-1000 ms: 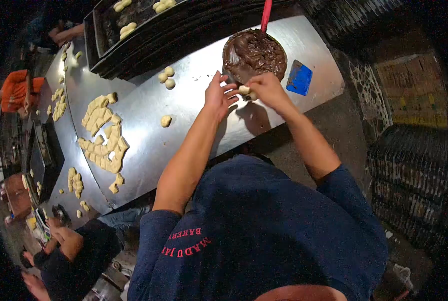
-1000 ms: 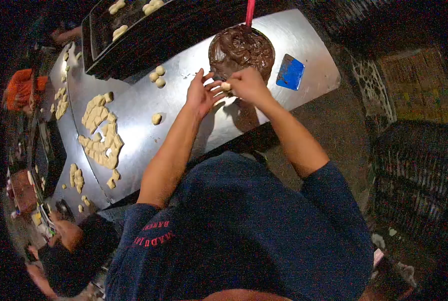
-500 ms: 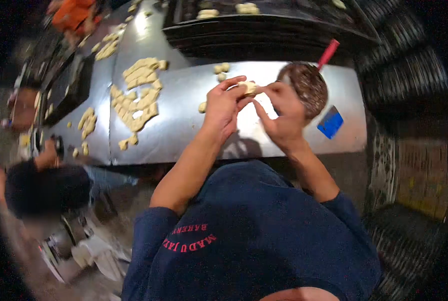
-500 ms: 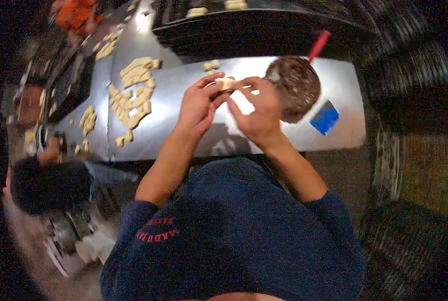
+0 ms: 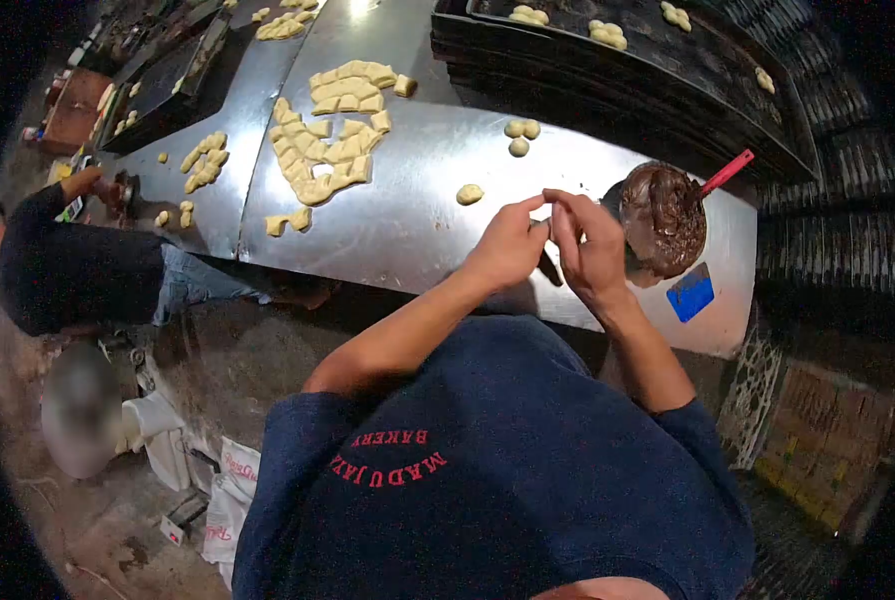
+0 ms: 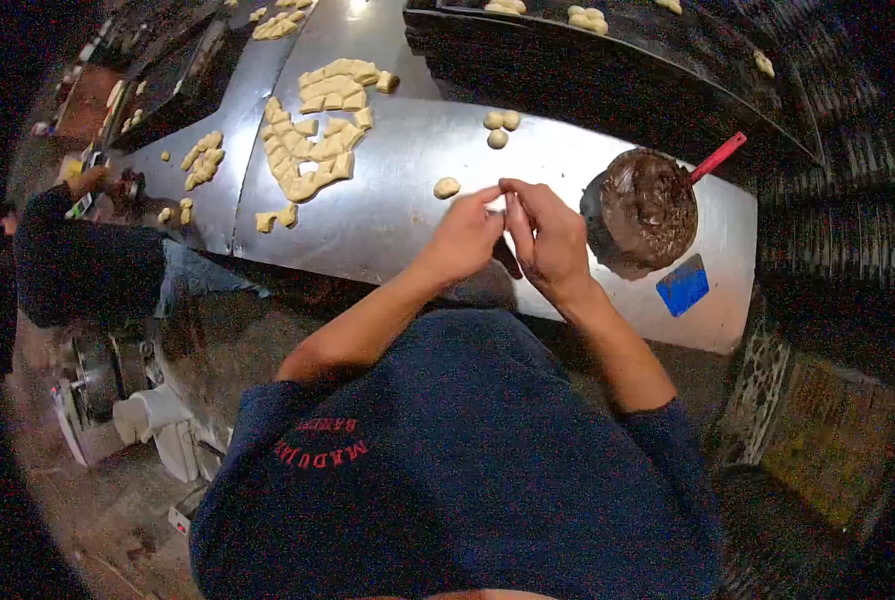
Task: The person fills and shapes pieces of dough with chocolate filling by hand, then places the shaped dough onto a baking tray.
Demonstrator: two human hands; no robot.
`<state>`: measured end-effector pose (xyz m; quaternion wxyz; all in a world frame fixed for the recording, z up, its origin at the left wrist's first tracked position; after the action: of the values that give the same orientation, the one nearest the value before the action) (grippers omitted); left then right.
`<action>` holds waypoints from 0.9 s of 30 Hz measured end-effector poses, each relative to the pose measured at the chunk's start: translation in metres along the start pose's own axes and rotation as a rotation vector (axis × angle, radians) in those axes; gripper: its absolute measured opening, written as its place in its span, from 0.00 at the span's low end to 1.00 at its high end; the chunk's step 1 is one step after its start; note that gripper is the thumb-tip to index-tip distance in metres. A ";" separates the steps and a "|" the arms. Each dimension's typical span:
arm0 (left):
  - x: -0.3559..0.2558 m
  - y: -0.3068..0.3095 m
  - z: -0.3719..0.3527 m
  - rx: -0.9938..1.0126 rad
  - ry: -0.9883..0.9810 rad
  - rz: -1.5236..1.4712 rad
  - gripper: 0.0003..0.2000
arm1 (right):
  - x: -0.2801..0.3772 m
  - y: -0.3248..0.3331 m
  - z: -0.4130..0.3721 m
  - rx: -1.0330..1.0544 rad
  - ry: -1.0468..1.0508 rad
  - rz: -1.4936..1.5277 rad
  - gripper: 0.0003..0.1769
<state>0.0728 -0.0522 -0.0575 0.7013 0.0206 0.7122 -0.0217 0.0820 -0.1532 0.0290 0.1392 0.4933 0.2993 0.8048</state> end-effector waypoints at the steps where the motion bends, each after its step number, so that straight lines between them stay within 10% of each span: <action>1: 0.041 -0.010 -0.003 0.149 0.176 -0.001 0.17 | -0.036 -0.022 -0.016 0.126 -0.089 0.037 0.13; 7: 0.044 0.083 0.002 -0.281 -0.174 0.929 0.17 | -0.102 -0.075 -0.097 -0.170 0.048 -0.542 0.14; 12: 0.079 0.080 0.023 -0.006 -0.079 0.806 0.12 | -0.104 -0.136 -0.027 0.104 0.168 -0.425 0.11; 23: 0.040 0.138 -0.009 -0.555 -0.203 1.019 0.11 | -0.125 -0.129 -0.028 -0.019 0.138 -0.295 0.13; 27: 0.040 0.165 0.008 -0.535 -0.051 0.549 0.10 | -0.131 -0.067 -0.078 -0.107 -0.007 -0.274 0.07</action>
<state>0.0899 0.1124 -0.0977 0.6792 0.0262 0.6430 0.3529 0.0711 -0.1954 -0.1315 0.2747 0.4425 0.3200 0.7914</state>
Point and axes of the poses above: each hand's wrist, its own z-axis towards the middle knuckle, its own y-axis out of the back of the hand, x = y × z, the point moved 10 cm from there along z, towards the middle knuckle, and after that the axes turned 7 degrees about -z, right-handed, at the moved point
